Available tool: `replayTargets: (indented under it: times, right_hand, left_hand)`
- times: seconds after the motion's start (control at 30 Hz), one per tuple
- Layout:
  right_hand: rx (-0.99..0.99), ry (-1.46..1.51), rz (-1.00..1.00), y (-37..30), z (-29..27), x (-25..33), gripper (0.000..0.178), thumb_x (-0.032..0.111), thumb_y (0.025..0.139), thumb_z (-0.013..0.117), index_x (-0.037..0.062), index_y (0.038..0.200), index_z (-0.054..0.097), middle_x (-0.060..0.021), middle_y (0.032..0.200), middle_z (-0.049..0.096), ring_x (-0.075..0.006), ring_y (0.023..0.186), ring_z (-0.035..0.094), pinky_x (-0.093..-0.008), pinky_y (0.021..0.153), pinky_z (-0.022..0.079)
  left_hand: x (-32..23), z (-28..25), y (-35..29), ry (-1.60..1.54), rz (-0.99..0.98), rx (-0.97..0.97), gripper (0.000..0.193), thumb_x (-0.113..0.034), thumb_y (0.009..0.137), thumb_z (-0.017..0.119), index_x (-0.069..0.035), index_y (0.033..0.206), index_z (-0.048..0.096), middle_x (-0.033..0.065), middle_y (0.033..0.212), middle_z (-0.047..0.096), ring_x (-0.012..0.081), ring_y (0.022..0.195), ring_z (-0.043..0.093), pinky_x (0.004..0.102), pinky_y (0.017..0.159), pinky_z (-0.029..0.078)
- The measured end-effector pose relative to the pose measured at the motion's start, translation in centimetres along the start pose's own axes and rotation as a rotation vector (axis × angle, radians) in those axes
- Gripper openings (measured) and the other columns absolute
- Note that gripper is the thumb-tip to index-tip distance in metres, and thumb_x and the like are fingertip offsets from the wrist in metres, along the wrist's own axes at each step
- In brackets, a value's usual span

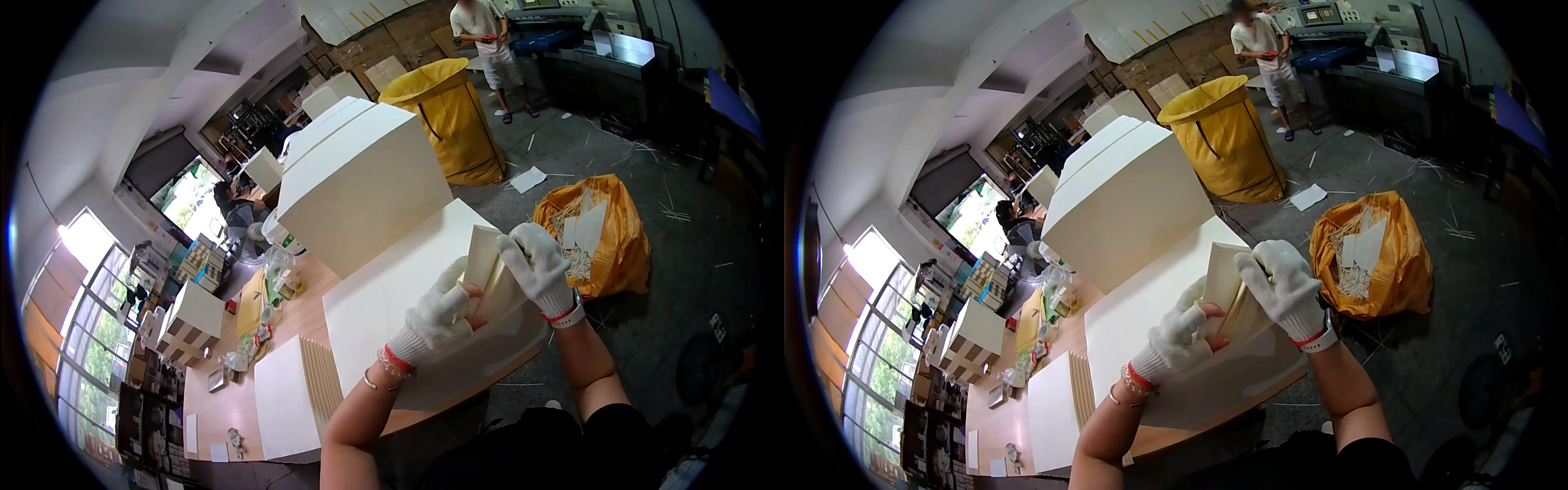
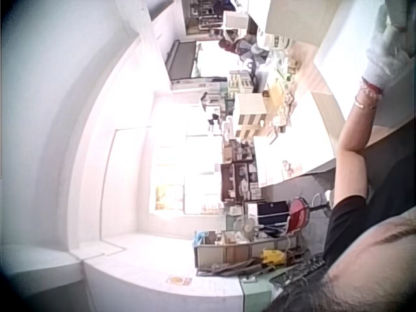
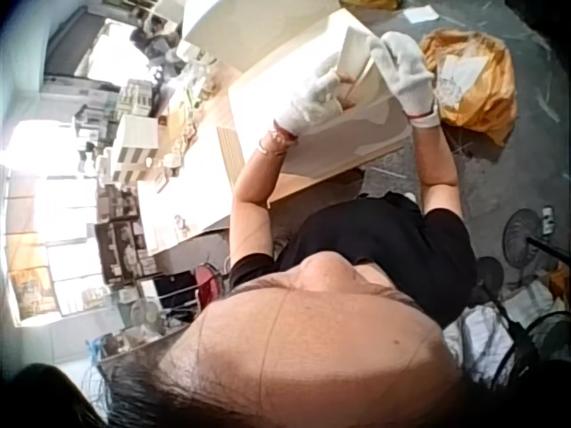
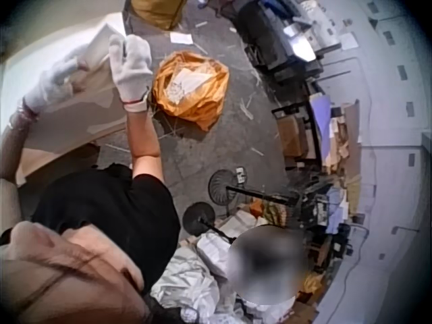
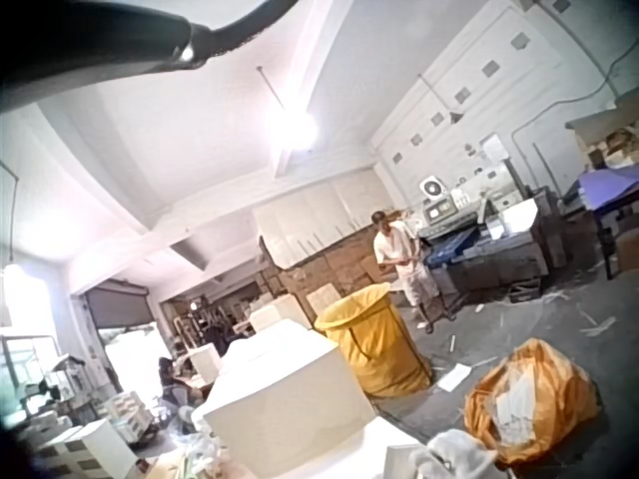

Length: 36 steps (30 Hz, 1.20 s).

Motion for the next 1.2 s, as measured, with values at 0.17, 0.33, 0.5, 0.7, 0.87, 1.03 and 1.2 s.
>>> replayTargets:
  times: [0.17, 0.33, 0.5, 0.7, 0.87, 1.03, 1.2]
  right_hand:
    - [-0.028, -0.004, -0.029, -0.5, 0.4, 0.8, 0.017, 0.002, 0.088, 0.064, 0.0, 0.104, 0.065, -0.0133, 0.087, 0.058, -0.0307, 0.078, 0.058, -0.0402, 0.067, 0.049]
    - [-0.096, -0.317, -0.143, -1.2, -0.5, 2.2, 0.025, 0.005, 0.089, 0.062, 0.0026, 0.114, 0.065, -0.0209, 0.107, 0.061, -0.0372, 0.095, 0.06, -0.0446, 0.079, 0.052]
    - [0.342, -0.099, -0.099, -2.8, 1.2, 7.3, 0.023, 0.013, 0.089, 0.062, -0.0004, 0.107, 0.069, -0.023, 0.098, 0.068, -0.0399, 0.088, 0.066, -0.0456, 0.074, 0.052]
    - [0.489, -0.097, 0.033, -4.5, 2.1, 3.1, 0.032, 0.015, 0.091, 0.065, 0.0036, 0.12, 0.068, -0.0245, 0.106, 0.069, -0.0432, 0.1, 0.064, -0.0477, 0.092, 0.049]
    - [0.363, 0.012, 0.013, -3.6, 2.9, 5.4, 0.015, 0.003, 0.08, 0.064, -0.0006, 0.094, 0.067, -0.018, 0.09, 0.067, -0.037, 0.082, 0.064, -0.0425, 0.076, 0.051]
    - [0.381, 0.006, 0.062, -3.3, 1.4, 4.4, 0.017, 0.004, 0.083, 0.064, -0.0024, 0.099, 0.066, -0.0179, 0.095, 0.067, -0.0339, 0.09, 0.064, -0.0407, 0.082, 0.052]
    - [0.406, 0.241, -0.188, -1.7, 10.7, 14.7, 0.032, 0.009, 0.079, 0.073, 0.0038, 0.109, 0.063, -0.0178, 0.109, 0.063, -0.0375, 0.095, 0.061, -0.0442, 0.08, 0.052]
  left_hand:
    - [1.9, 0.4, -1.5, 0.043, 0.001, -0.054, 0.044, -0.01, 0.073, 0.082, -0.006, 0.113, 0.064, 0.0213, 0.139, 0.05, 0.0355, 0.112, 0.062, 0.0397, 0.087, 0.052]
    - [1.8, -0.8, -1.4, 0.092, 0.06, -0.031, 0.046, -0.009, 0.082, 0.073, -0.011, 0.126, 0.062, 0.017, 0.123, 0.06, 0.0271, 0.104, 0.065, 0.0355, 0.084, 0.053]
    - [0.2, 1.7, -2.1, 0.507, 0.044, -0.153, 0.05, -0.025, 0.086, 0.067, -0.009, 0.132, 0.056, 0.0087, 0.089, 0.063, 0.0254, 0.076, 0.067, 0.0378, 0.063, 0.053]
    - [-1.5, 3.1, -2.1, 0.813, 0.175, -0.316, 0.036, -0.024, 0.086, 0.062, -0.007, 0.118, 0.057, 0.013, 0.099, 0.06, 0.0304, 0.089, 0.064, 0.0398, 0.074, 0.052]
    - [1.6, 0.4, -2.5, 0.104, 0.049, -0.448, 0.035, -0.017, 0.092, 0.056, -0.01, 0.127, 0.057, 0.0108, 0.086, 0.06, 0.025, 0.079, 0.062, 0.0363, 0.069, 0.05]
    - [-2.5, -12.9, -6.9, 0.118, -0.111, -0.836, 0.058, -0.009, 0.088, 0.067, -0.016, 0.143, 0.051, 0.0041, 0.077, 0.062, 0.017, 0.069, 0.062, 0.0327, 0.061, 0.051]
    - [0.5, -20.0, -17.1, -0.32, -0.006, -1.194, 0.067, 0.009, 0.089, 0.055, -0.009, 0.15, 0.035, 0.0092, 0.147, 0.042, 0.0204, 0.13, 0.043, 0.0335, 0.101, 0.046]
Point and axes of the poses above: each hand's wrist, its own y-axis towards the middle knuckle, its own z-axis out of the palm, x = y × z, the point moved 5 cm from there along y, towards the middle knuckle
